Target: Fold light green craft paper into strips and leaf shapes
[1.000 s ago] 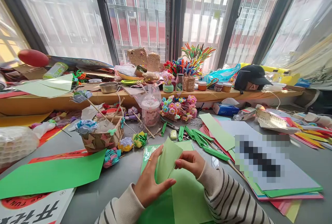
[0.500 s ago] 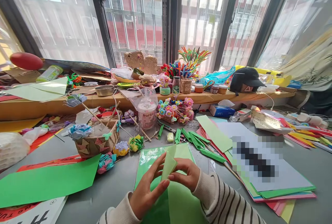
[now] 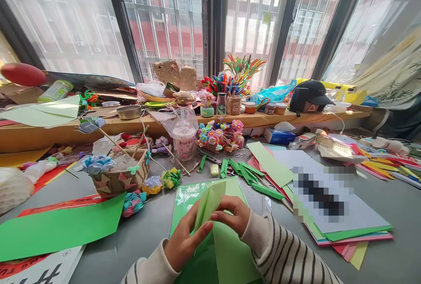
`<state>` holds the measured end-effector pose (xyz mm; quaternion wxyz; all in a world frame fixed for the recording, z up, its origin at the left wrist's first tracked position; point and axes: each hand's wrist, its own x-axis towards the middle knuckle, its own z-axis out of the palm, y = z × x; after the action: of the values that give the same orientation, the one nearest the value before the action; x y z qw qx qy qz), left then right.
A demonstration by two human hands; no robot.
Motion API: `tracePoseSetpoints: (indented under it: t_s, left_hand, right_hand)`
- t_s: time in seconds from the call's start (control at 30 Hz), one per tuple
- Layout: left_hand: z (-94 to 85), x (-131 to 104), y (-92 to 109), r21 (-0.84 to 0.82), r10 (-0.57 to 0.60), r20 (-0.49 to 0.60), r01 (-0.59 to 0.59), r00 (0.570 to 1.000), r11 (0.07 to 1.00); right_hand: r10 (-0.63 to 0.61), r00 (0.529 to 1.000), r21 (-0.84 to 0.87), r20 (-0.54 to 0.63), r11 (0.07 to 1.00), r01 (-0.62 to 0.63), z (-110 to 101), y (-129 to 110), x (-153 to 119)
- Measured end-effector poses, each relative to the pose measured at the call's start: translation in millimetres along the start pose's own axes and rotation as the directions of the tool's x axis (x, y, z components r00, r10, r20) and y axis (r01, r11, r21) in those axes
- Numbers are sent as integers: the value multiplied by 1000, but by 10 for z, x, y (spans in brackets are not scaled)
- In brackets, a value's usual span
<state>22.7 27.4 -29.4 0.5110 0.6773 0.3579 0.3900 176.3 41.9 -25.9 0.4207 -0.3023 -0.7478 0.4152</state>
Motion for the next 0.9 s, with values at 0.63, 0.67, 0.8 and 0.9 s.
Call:
tracePoseSetpoints:
  t_s: [0.63, 0.67, 0.8, 0.9]
  left_hand:
    - [-660, 105, -66, -412, -504, -365, 350, 783, 841]
    - [-665, 112, -94, -380, -493, -378, 354, 784, 855]
    - [-673, 124, -146, -206, -424, -412, 370, 807, 906]
    - [-671, 119, -148, -32, -339, -419, 359, 842, 933]
  right_hand:
    - [413, 876, 229, -248, 904, -361, -622, 238, 4]
    - [416, 867, 208, -272, 906, -369, -644, 267, -3]
    - [407, 847, 116, -342, 913, -392, -698, 332, -22]
    - [436, 824, 112, -363, 898, -425, -673, 337, -13]
